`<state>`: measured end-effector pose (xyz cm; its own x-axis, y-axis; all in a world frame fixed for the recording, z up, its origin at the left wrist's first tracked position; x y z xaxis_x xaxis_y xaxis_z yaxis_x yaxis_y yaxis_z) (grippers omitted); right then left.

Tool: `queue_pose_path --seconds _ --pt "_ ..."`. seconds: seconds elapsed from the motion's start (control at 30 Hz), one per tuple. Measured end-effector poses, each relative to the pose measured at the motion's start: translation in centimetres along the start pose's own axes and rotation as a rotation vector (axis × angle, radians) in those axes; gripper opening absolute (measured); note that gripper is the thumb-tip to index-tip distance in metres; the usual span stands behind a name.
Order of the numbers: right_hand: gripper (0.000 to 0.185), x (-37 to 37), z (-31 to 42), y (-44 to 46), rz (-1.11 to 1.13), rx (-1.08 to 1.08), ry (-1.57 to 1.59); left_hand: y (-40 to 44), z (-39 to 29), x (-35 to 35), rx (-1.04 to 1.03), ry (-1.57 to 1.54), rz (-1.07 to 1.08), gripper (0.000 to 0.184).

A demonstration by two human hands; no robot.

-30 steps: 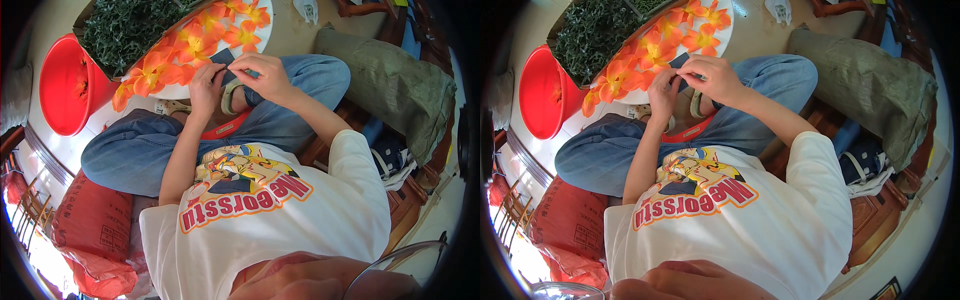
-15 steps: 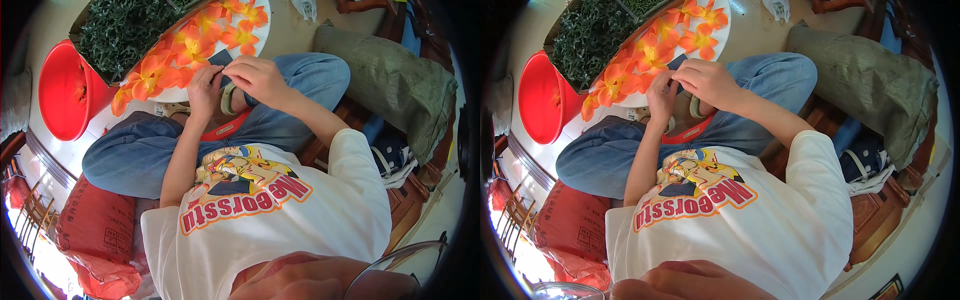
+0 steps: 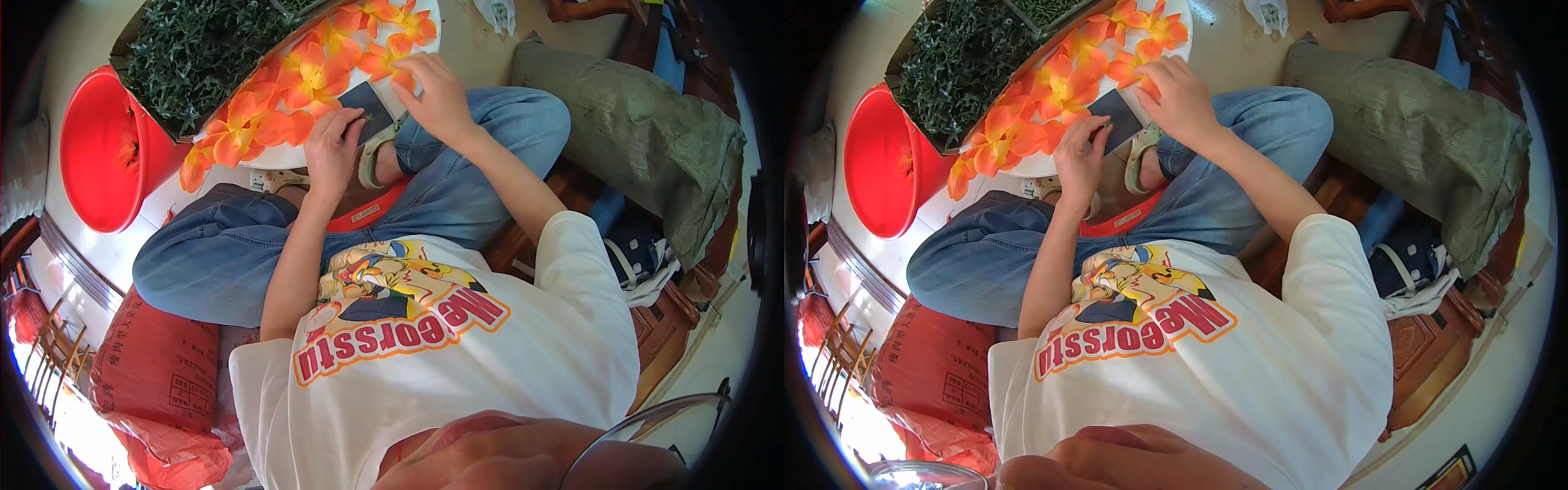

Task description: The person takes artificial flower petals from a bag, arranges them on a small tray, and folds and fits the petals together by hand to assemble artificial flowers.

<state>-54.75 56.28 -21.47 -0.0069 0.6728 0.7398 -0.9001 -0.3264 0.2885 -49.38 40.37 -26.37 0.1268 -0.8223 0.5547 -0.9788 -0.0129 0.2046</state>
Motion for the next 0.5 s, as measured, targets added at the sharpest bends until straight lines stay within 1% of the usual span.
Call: queue_pose_path --seconds 0.07,0.1,0.2,0.3,0.4,0.47,0.5 --pt "0.029 -1.3 -0.8 0.2 0.01 -0.009 -0.128 0.1 -0.2 0.1 -0.046 0.035 -0.011 0.017" --pt "0.027 -2.0 -1.2 0.4 0.014 -0.013 -0.193 0.1 -0.1 0.0 -0.03 0.027 -0.012 0.016" --pt "0.025 -3.5 -2.2 0.6 0.055 0.015 -0.256 -0.1 0.1 0.0 0.004 0.017 -0.008 0.017" --pt "0.024 -3.3 -3.2 0.9 0.038 0.017 -0.219 -0.4 0.0 0.2 0.019 0.013 -0.002 0.021" --pt "0.022 -3.6 -7.5 -0.8 0.189 -0.661 0.395 -0.8 -0.3 1.4 0.062 -0.032 -0.034 0.023" --pt "0.025 -3.0 -6.7 -1.6 0.097 -0.78 0.882 -0.8 -0.9 2.9 0.083 -0.083 -0.09 0.024" --pt "0.027 -2.6 -6.0 -2.0 0.043 -0.833 1.125 -0.8 -1.1 3.5 0.126 -0.145 -0.11 0.022"
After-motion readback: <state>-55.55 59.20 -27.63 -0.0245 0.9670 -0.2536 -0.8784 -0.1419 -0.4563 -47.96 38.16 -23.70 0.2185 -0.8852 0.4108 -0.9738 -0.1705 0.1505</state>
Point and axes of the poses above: each hand's wrist, its own y-axis towards the middle knuckle, its own x-axis out of the back of the hand, z = x × y, the point moved 9 cm from there along y, towards the middle knuckle, and after that the axes turned 8 degrees about y, right-handed, at the moved point
